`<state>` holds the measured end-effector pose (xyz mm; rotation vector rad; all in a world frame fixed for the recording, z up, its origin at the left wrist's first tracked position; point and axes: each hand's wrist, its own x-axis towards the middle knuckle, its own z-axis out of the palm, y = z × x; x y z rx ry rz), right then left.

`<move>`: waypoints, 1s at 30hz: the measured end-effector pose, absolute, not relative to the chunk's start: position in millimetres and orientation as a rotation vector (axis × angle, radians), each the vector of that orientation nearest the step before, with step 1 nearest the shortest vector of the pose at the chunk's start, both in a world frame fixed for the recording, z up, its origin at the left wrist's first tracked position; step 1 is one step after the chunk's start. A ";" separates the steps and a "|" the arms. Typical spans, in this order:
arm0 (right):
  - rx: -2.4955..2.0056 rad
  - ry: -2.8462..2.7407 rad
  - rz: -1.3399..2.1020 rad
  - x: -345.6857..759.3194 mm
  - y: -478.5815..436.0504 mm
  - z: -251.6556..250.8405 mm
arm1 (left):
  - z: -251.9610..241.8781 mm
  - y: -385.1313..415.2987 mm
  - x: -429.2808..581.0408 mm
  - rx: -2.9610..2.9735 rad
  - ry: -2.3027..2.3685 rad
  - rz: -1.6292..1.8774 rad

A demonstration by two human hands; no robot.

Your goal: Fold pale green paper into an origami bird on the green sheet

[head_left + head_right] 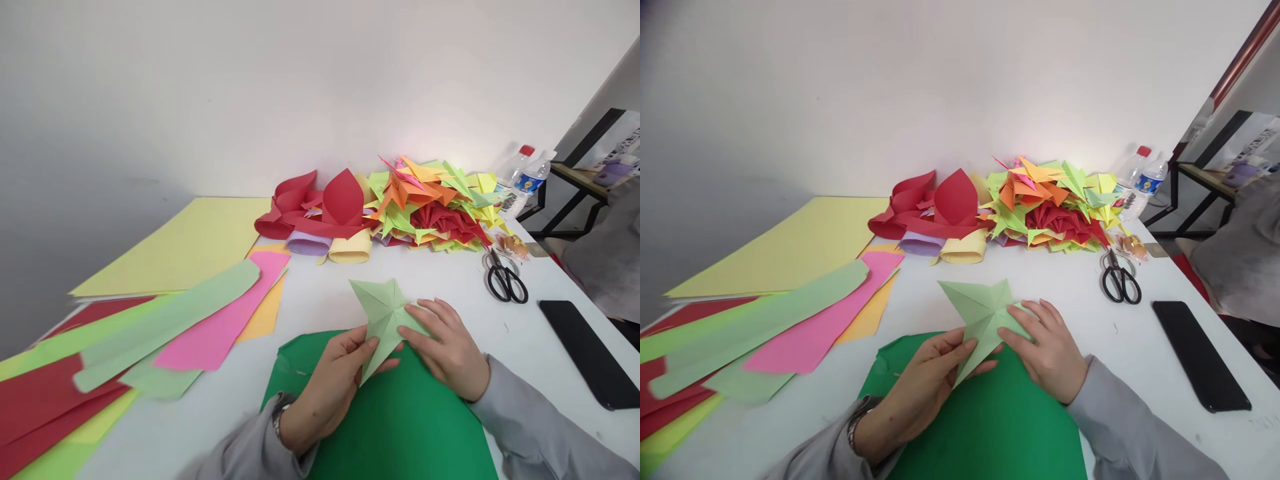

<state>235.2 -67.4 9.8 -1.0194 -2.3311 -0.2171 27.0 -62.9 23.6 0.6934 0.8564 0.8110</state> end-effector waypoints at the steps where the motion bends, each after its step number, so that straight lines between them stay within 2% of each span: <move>1: -1.010 -2.348 -0.260 236.8 -66.6 8.9 | 22.9 -62.3 26.8 0.684 0.830 0.786; 8: -0.816 -2.506 -0.453 237.8 -69.4 8.9 | 17.8 -52.9 16.5 0.902 0.890 0.579; 11: -0.807 -2.544 -0.460 233.8 -71.5 8.2 | 14.1 -50.5 5.2 1.425 1.165 0.604; 13: -0.822 -2.557 -0.449 232.1 -72.3 7.4 | 12.5 -51.0 -1.8 1.884 1.316 0.803; 15: -0.834 -2.576 -0.430 231.6 -73.1 7.1 | 12.5 -53.2 -6.1 2.252 1.246 0.926; 18: -0.852 -2.599 -0.393 231.7 -75.4 7.5 | 14.6 -57.3 -6.7 2.561 0.959 0.807; 22: -0.888 -2.610 -0.321 231.3 -79.8 7.8 | 16.5 -57.7 -5.0 2.678 0.850 0.649; 30: -0.961 -2.588 -0.236 227.0 -83.5 13.6 | 19.9 -55.9 -6.9 2.728 0.805 0.690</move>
